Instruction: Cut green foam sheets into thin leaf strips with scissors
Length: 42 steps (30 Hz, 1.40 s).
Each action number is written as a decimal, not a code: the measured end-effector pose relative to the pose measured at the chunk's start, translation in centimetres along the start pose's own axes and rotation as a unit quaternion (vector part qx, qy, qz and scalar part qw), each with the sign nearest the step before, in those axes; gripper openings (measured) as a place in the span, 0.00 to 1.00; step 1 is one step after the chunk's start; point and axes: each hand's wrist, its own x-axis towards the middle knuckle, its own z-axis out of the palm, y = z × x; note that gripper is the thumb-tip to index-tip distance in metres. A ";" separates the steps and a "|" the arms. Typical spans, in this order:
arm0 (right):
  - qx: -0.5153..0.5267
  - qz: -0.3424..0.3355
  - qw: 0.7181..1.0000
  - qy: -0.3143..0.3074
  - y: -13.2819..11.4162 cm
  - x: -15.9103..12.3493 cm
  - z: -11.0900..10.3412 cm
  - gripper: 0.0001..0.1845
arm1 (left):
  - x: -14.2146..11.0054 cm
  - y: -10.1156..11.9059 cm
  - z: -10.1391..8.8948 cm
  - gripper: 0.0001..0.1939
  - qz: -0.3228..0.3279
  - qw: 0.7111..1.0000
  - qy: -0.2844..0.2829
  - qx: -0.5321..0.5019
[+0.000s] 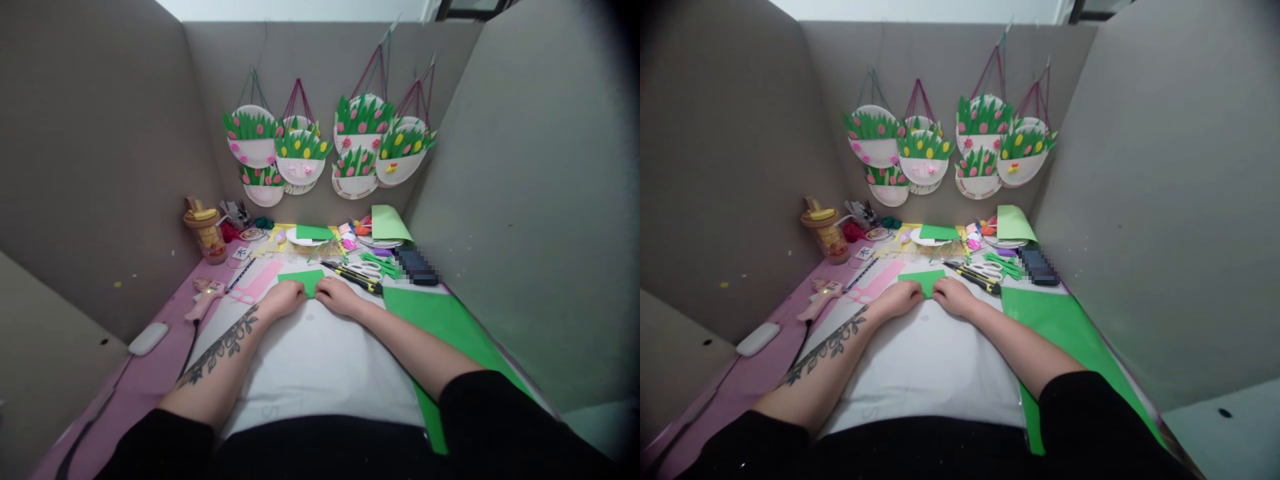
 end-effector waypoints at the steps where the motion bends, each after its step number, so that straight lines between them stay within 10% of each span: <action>1: 0.000 0.009 1.000 0.000 0.0 0.1 0.1 0.06 | 0.1 0.1 0.1 0.13 -0.007 1.000 -0.001 0.001; 42: -0.122 0.119 0.984 -0.056 -1.0 0.9 -0.1 0.14 | 1.2 0.3 1.0 0.17 -0.083 0.994 -0.038 0.058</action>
